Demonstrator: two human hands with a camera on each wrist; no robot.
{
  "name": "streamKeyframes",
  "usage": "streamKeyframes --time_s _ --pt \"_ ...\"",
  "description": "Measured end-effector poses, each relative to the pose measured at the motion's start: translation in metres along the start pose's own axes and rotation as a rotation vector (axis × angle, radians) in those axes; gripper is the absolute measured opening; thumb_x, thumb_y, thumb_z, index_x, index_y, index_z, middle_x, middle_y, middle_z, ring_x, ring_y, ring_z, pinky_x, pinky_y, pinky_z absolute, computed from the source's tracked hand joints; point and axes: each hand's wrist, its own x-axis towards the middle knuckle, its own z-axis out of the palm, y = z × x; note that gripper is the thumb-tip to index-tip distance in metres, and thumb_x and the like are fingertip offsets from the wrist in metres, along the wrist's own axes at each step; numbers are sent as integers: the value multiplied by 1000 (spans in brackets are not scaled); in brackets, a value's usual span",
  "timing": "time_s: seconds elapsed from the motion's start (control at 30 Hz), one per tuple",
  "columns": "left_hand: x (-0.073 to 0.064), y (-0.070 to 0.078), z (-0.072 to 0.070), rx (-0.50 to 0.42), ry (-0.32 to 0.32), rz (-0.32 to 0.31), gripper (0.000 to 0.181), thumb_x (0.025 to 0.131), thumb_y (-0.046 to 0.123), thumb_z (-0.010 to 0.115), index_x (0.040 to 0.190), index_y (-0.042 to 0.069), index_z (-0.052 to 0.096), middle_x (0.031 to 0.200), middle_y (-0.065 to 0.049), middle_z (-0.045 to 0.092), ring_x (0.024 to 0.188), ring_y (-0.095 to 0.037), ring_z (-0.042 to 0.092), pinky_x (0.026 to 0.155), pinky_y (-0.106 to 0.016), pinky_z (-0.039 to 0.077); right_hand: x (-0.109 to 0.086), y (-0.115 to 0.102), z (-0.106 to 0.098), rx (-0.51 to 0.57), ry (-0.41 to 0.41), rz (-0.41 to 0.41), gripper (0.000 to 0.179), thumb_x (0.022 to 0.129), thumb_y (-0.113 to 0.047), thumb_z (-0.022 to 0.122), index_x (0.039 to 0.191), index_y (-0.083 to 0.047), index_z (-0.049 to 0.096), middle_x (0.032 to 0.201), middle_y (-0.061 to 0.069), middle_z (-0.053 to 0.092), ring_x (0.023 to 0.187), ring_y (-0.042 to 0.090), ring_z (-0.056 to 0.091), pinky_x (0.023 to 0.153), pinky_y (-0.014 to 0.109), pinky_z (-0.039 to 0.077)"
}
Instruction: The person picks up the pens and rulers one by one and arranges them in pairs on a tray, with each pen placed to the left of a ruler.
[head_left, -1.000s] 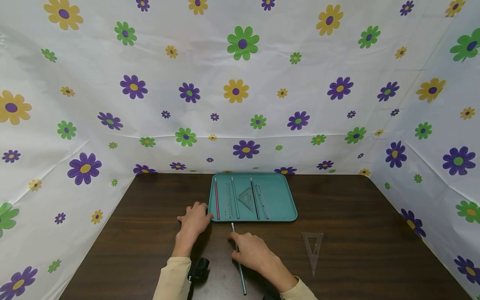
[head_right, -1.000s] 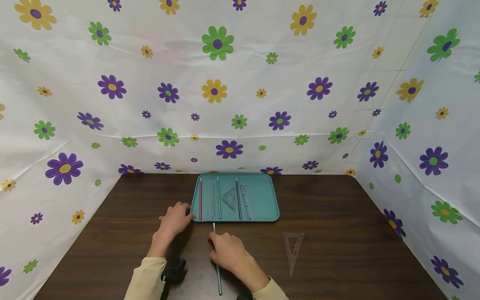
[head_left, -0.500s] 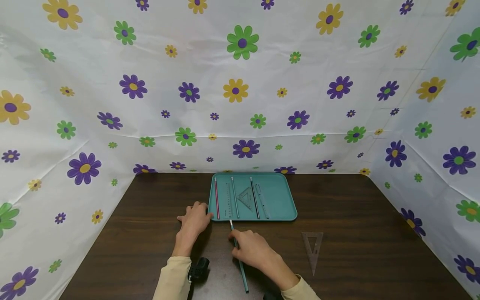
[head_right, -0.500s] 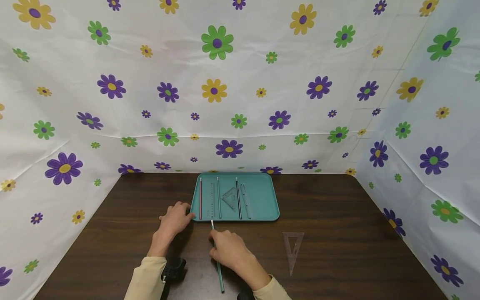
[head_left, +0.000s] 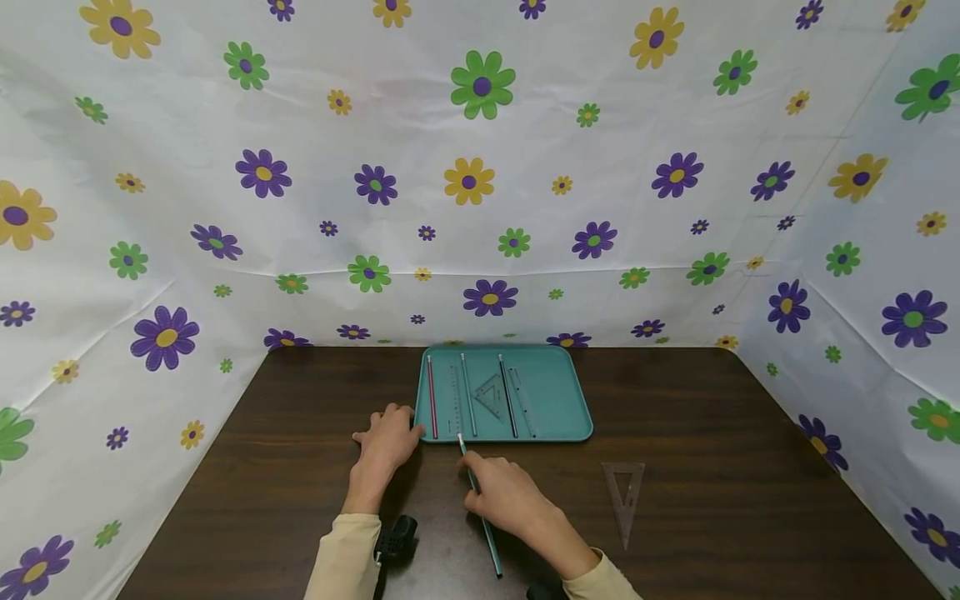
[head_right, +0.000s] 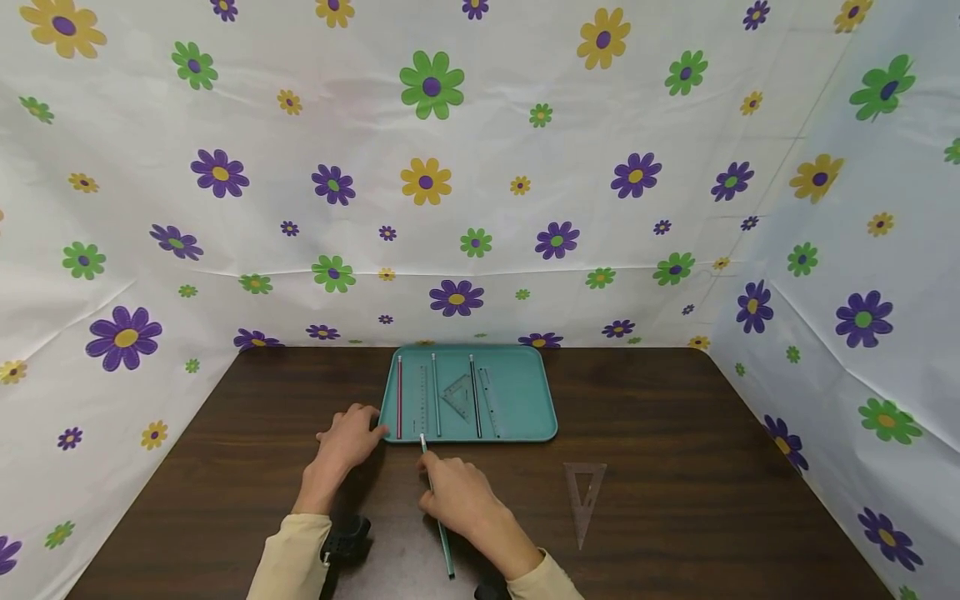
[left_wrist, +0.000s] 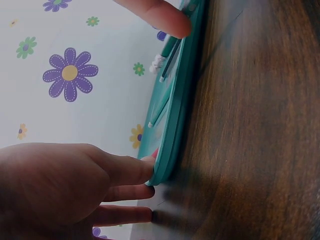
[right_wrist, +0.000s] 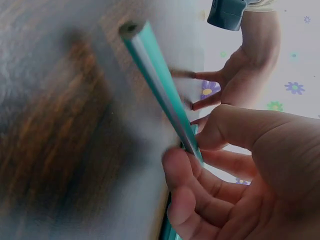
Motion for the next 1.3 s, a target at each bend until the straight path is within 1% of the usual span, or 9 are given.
streamKeyframes --time_s 0.1,0.17,0.27,0.33,0.63,0.73,0.87,1.03,1.3 --pt "0 0 0 6 -2 -4 41 98 26 62 130 1 61 139 -26 51 127 -54 41 95 -85 23 0 1 0 26 16 1 42 82 -4 64 123 -9 61 60 -9 41 47 6 26 46 23 25" --pt "0 0 0 9 -3 -5 41 98 26 62 130 1 61 139 -26 51 127 -54 42 95 -85 24 -1 2 -1 35 29 -2 43 81 -4 64 124 -10 59 65 -8 48 46 6 28 45 23 26" --pt "0 1 0 10 -5 -8 41 98 26 62 131 1 61 140 -26 51 127 -54 41 95 -85 24 -1 2 -2 34 45 -9 45 81 -4 66 125 -10 58 83 -1 64 49 7 33 47 23 30" --pt "0 1 0 10 -5 -9 41 98 26 62 131 1 61 140 -26 51 128 -54 41 95 -85 24 -1 3 -4 29 46 -9 47 81 -4 67 126 -11 57 98 5 69 52 8 37 49 23 34" --pt "0 1 0 8 -8 -7 41 98 25 61 132 1 60 140 -27 50 128 -55 40 96 -86 22 -2 2 -8 15 60 13 60 79 -2 67 136 -11 51 123 13 63 87 19 58 70 37 48" --pt "0 0 0 10 -7 -5 41 99 25 61 132 1 60 140 -27 50 128 -55 40 95 -86 23 -2 3 -10 39 60 17 68 79 1 64 143 -10 45 127 18 57 81 20 55 63 35 46" --pt "0 0 0 5 2 -3 41 98 25 61 131 1 61 139 -26 51 127 -54 41 95 -85 23 -2 6 -12 83 67 29 75 79 5 61 149 -11 38 126 20 52 59 16 45 51 28 38" --pt "-1 0 0 0 3 -1 40 98 25 62 131 1 61 139 -26 51 127 -54 41 94 -85 24 -1 9 -14 115 86 34 82 79 7 61 154 -12 32 125 20 49 56 12 35 49 25 31" --pt "-2 1 0 -2 5 -1 40 98 25 62 131 1 61 139 -26 51 127 -54 42 94 -85 25 -3 14 -19 197 97 39 92 82 11 59 160 -15 18 121 18 41 49 8 28 45 22 29"
